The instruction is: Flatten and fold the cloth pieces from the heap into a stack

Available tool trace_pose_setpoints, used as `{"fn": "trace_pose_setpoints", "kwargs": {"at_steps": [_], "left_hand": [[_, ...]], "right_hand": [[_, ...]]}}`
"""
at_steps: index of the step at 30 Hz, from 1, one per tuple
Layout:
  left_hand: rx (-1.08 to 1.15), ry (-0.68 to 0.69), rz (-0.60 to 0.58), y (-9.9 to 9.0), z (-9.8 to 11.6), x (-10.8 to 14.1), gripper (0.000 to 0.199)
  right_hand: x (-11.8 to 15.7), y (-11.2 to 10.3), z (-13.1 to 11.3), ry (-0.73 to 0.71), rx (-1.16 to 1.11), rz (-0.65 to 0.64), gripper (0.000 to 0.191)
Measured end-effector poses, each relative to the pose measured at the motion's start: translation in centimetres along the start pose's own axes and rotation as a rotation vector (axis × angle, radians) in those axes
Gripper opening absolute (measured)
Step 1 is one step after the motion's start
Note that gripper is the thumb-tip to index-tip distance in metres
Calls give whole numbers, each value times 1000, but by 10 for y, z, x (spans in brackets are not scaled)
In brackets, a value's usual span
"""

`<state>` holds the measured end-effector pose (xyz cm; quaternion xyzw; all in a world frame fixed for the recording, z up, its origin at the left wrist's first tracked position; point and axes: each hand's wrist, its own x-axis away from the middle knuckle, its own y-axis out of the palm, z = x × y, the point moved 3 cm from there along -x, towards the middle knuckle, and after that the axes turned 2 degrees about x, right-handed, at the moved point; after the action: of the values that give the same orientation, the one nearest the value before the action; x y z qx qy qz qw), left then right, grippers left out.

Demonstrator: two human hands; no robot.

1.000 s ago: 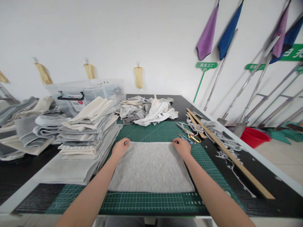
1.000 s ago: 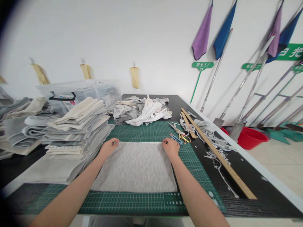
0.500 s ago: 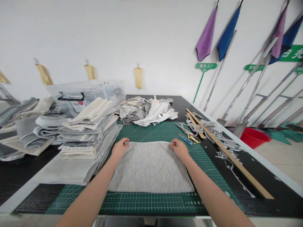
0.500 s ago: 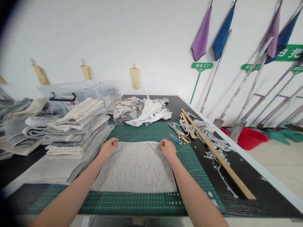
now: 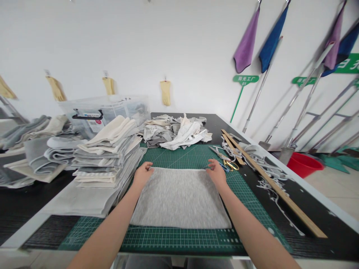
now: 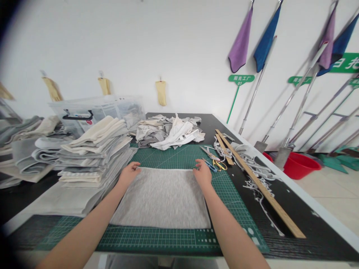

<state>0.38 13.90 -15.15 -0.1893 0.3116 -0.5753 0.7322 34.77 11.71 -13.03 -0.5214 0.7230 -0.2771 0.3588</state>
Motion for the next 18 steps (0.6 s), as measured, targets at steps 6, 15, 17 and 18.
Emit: {"fn": "trace_pose_setpoints", "kwargs": {"at_steps": [6, 15, 17, 18], "left_hand": [[-66, -71, 85, -6, -3, 1, 31], [-125, -168, 139, -17, -5, 5, 31], [-119, -176, 115, -19, -5, 5, 29], [-110, -178, 90, -20, -4, 5, 28]], "right_hand": [[13, -17, -18, -107, 13, -96, 30], [122, -14, -85, -742, 267, -522, 28], [125, -7, -86, -721, 356, -453, 14], [122, -4, -84, -710, 392, -415, 14]]}}
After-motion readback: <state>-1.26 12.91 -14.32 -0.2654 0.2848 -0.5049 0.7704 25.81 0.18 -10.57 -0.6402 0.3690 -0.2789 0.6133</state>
